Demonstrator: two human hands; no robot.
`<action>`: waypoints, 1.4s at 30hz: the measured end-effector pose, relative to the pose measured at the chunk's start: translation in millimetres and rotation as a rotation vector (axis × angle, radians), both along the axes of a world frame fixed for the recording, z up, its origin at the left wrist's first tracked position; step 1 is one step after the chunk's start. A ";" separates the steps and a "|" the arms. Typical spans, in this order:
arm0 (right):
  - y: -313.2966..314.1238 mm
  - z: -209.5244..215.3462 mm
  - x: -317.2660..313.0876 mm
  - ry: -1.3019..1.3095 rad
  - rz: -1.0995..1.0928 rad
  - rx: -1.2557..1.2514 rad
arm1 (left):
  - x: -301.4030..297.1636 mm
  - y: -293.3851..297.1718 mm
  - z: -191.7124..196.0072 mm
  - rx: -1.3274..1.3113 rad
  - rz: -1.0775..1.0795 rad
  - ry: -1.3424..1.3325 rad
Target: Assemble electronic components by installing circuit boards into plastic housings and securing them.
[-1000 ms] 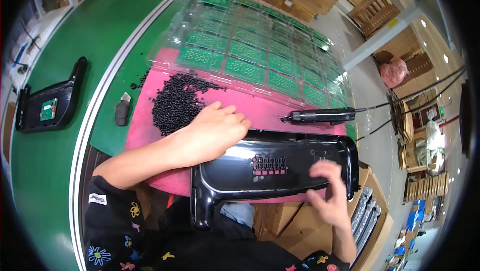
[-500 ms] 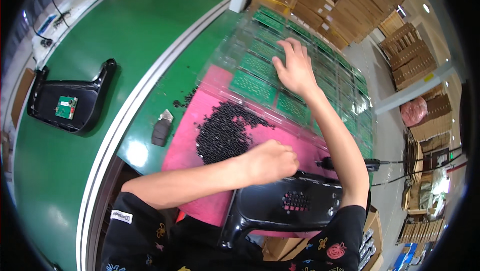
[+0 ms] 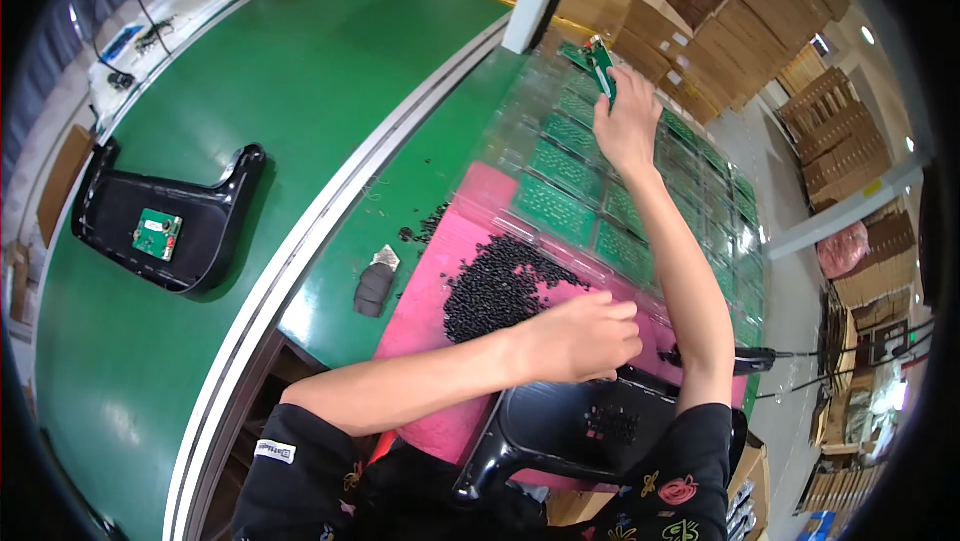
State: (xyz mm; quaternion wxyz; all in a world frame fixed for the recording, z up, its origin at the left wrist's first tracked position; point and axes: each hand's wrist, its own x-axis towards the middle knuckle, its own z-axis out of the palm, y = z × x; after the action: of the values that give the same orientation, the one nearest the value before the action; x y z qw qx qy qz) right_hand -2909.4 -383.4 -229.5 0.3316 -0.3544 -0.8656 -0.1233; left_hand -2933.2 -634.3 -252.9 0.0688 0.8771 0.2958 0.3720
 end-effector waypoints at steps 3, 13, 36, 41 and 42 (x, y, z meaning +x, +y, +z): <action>-52.5 31.0 37.8 0.154 0.135 0.006 | -6.2 1.6 12.1 0.061 0.109 -0.076; -226.6 73.1 180.2 0.243 0.251 -0.598 | -15.7 -6.4 47.2 0.206 0.327 -0.007; -305.4 48.1 266.0 0.677 0.096 -1.465 | 5.9 -34.0 30.5 -0.995 -0.429 -0.228; -304.6 39.3 265.9 0.694 0.134 -1.576 | 0.1 -32.7 26.7 -1.374 -0.462 -0.403; -304.2 37.0 265.9 0.713 0.160 -1.588 | -0.4 -32.1 27.1 -1.441 -0.433 -0.414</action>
State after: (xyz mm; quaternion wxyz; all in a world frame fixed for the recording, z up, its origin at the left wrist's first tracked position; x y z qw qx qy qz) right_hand -2643.6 -687.5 -192.5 0.2452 -0.4361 -0.5627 0.6581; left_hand -2933.6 -666.3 -225.8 0.7464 0.5672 0.2679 0.2225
